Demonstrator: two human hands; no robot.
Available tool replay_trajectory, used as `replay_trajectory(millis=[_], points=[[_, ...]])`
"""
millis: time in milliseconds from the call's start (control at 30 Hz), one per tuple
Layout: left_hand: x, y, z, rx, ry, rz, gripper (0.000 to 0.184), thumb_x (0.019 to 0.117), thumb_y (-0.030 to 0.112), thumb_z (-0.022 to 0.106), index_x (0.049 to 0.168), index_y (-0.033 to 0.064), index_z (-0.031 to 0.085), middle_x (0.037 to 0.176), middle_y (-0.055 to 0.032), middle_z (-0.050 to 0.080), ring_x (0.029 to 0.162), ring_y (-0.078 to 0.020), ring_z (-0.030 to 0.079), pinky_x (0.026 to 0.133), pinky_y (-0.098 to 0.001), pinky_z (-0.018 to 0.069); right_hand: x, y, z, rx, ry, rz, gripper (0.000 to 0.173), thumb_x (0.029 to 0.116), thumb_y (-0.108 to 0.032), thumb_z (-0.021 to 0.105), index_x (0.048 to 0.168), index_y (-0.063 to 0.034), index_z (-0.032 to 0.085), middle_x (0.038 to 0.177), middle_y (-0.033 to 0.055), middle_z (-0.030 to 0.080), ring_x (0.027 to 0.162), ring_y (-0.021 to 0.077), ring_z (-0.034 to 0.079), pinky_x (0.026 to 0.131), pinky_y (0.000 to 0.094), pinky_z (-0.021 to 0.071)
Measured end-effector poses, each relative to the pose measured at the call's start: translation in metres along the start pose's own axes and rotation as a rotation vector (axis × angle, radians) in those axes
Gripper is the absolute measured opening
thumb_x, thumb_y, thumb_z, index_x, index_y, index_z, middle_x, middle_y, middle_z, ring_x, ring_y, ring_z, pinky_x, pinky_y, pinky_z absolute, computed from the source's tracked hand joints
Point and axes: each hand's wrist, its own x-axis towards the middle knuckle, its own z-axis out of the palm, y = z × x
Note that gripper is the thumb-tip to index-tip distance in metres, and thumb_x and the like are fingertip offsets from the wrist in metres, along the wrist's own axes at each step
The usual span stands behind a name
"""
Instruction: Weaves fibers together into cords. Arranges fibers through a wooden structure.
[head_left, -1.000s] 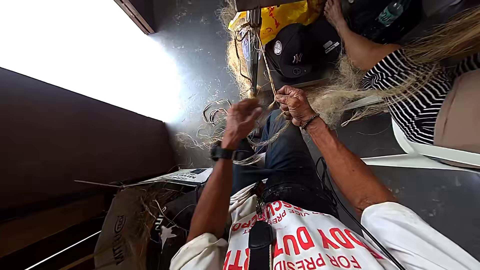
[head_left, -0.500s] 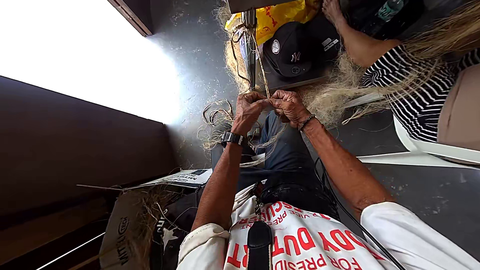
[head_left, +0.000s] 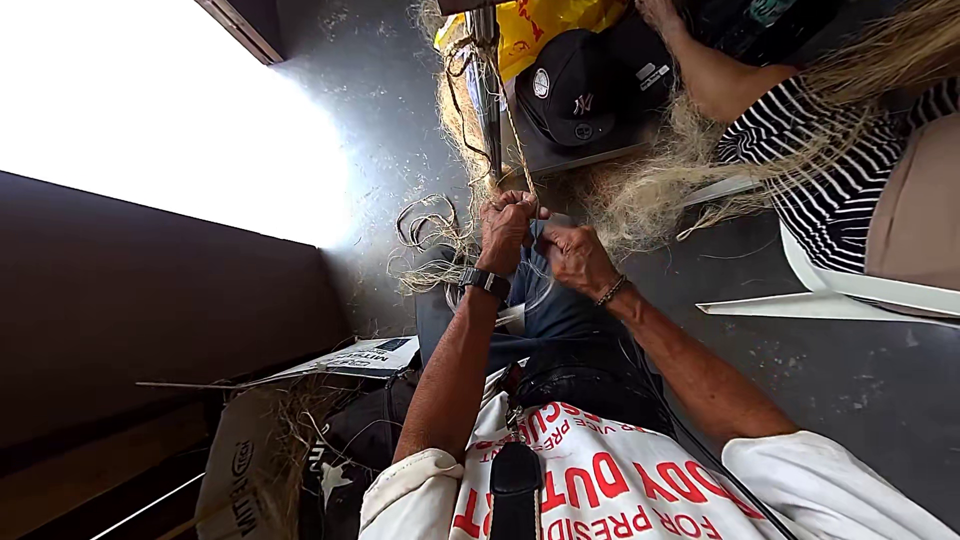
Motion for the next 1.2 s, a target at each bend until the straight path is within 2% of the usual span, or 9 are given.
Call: replay_trajectory(millis=[133,200,333,400,467,533,633,933,1200], points=[[-0.006,-0.002,-0.011,-0.117,-0.062,-0.006,0.017,0.104,0.005,0.049,0.09,0.0097,0.058,0.065,0.0005,0.058,0.04,-0.0009,0.034,0.036,-0.0154,0.026,-0.009,0.021,-0.004,0.06,-0.076,-0.06,0.012,0.0935,-0.01,0.066,0.087,-0.0052,0.075,0.079,0.0076,0.071,0.073,0.0182,0.068,0.069,0.041,0.0569],[-0.007,-0.003,-0.016,-0.114,-0.064,0.025,0.017,0.1041,0.004,0.051,0.091,0.0097,0.058,0.065,0.001,0.058,0.04,-0.0007,0.035,0.036,-0.0147,0.027,-0.004,0.021,-0.018,0.079,0.004,-0.024,0.017,0.0967,-0.015,0.066,0.1,-0.0023,0.077,0.095,0.0123,0.071,0.088,0.0216,0.068,0.083,0.0412,0.0574],[-0.007,-0.001,-0.019,-0.068,-0.076,0.06,0.016,0.1028,0.003,0.053,0.089,0.0086,0.059,0.065,0.0,0.059,0.041,-0.0015,0.037,0.037,-0.0156,0.0282,0.035,0.02,-0.022,0.409,0.033,0.214,0.028,0.1039,-0.014,0.053,0.125,0.0007,0.066,0.11,0.0131,0.073,0.098,0.016,0.072,0.091,0.035,0.0593],[-0.008,0.003,-0.017,-0.044,-0.071,0.05,0.012,0.1019,0.003,0.055,0.092,0.007,0.06,0.064,-0.0006,0.059,0.041,-0.0018,0.037,0.037,-0.016,0.0288,0.052,0.017,-0.016,0.649,-0.074,0.381,0.027,0.1066,-0.012,0.049,0.125,0.0011,0.063,0.104,0.0151,0.072,0.088,0.0191,0.073,0.083,0.0376,0.062],[-0.01,0.007,-0.016,-0.027,-0.057,0.04,0.011,0.1011,0.002,0.057,0.092,0.0054,0.061,0.062,-0.001,0.059,0.041,-0.0023,0.038,0.037,-0.0165,0.0287,0.062,0.013,-0.011,0.789,-0.154,0.514,0.023,0.1077,-0.014,0.049,0.12,-0.0007,0.064,0.086,0.0109,0.069,0.064,0.0167,0.067,0.059,0.0332,0.0603],[-0.012,0.01,-0.017,-0.017,-0.055,0.037,0.01,0.1004,0.001,0.057,0.092,0.0047,0.061,0.063,-0.0014,0.059,0.041,-0.0024,0.037,0.037,-0.0165,0.028,0.067,0.01,-0.005,0.905,-0.141,0.564,0.014,0.1051,-0.011,0.051,0.108,-0.005,0.063,0.062,-0.0014,0.048,0.042,0.0061,0.039,0.037,0.0209,0.0337],[-0.014,0.018,-0.02,0.033,-0.077,0.024,0.01,0.0995,-0.001,0.057,0.092,0.0041,0.061,0.061,-0.0006,0.056,0.041,-0.002,0.036,0.037,-0.0162,0.0274,0.068,0.01,-0.003,1.033,-0.089,0.521,0.01,0.0992,-0.003,0.053,0.096,-0.0067,0.062,0.053,-0.0068,0.036,0.038,0.0022,0.028,0.035,0.0185,0.0247],[-0.008,0.026,-0.03,0.318,-0.057,0.124,0.015,0.0977,0.002,0.061,0.083,0.0058,0.06,0.06,0.0022,0.051,0.045,-0.0043,0.04,0.041,-0.0192,0.0302,0.073,0.009,-0.005,0.85,-0.06,0.316,0.008,0.0949,0.0,0.059,0.096,-0.0003,0.067,0.053,-0.004,0.045,0.037,0.0036,0.035,0.035,0.0203,0.0318],[-0.025,0.012,-0.021,0.819,0.206,0.445,0.012,0.0964,0.012,0.064,0.092,0.002,0.068,0.078,-0.0089,0.065,0.074,-0.0205,0.064,0.072,-0.0423,0.0526,0.069,0.012,0.009,0.725,0.042,0.282,0.004,0.0923,-0.001,0.066,0.09,-0.0011,0.07,0.058,-0.0021,0.054,0.04,0.0034,0.037,0.037,0.021,0.0326]])
